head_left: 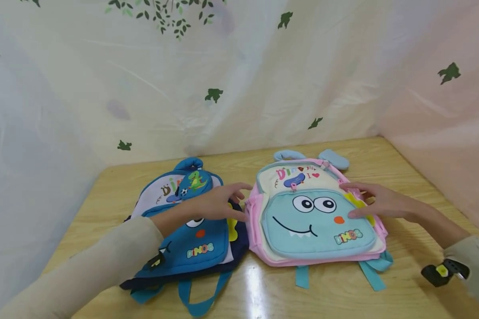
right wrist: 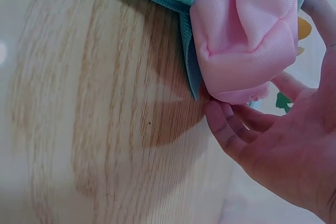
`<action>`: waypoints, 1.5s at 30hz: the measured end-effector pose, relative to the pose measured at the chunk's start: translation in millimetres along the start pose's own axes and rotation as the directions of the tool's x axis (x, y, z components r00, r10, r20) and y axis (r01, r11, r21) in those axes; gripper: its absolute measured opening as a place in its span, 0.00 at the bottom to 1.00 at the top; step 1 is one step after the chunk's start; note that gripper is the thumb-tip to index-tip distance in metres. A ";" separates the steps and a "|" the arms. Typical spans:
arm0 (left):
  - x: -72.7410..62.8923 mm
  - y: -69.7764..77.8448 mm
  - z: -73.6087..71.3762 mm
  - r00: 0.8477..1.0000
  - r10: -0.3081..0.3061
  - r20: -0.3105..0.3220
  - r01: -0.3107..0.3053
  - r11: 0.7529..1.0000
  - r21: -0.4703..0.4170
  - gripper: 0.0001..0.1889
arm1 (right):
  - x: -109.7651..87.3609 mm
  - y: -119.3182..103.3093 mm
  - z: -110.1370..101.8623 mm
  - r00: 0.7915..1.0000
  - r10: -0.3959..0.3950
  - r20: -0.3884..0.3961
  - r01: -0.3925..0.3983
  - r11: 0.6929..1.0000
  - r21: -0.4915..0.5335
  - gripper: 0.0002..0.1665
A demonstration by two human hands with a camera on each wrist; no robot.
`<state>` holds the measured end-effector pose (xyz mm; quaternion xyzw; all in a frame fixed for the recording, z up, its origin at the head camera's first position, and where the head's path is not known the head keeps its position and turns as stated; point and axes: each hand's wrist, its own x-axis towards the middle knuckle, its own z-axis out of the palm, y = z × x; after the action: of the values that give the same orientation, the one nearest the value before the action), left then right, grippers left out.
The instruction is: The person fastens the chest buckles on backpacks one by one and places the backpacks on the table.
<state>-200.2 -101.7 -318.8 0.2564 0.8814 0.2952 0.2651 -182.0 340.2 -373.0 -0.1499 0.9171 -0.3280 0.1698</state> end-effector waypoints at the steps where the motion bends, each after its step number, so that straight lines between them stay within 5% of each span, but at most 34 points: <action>1: 1.2 0.4 -0.4 1.000 -0.002 0.009 0.002 1.000 0.010 0.41 | 0.0 0.0 -0.5 1.000 0.006 0.003 -0.006 1.000 -0.004 0.48; 17: 28.8 3.0 0.4 0.995 -0.060 0.077 0.051 0.992 0.112 0.41 | 0.8 -2.0 -2.3 0.999 0.026 0.020 -0.025 0.999 -0.019 0.50; 29: 37.5 13.1 6.9 0.984 -0.015 0.176 -0.014 0.986 0.166 0.45 | -4.2 4.6 -2.6 1.000 0.006 -0.003 -0.006 1.000 -0.017 0.49; 39: 33.3 20.2 19.6 0.995 -0.007 0.099 -0.015 0.975 0.221 0.45 | -3.7 3.3 -2.7 1.000 -0.003 0.015 0.003 1.000 -0.017 0.49; 45: 30.3 23.5 22.3 0.998 -0.052 0.043 0.044 0.987 0.155 0.43 | -2.0 1.1 -3.3 1.000 0.015 0.025 -0.014 0.999 -0.032 0.50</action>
<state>-201.6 -58.3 -328.2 0.2617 0.9010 0.2136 0.2720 -181.8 343.6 -370.9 -0.1503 0.9211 -0.3100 0.1813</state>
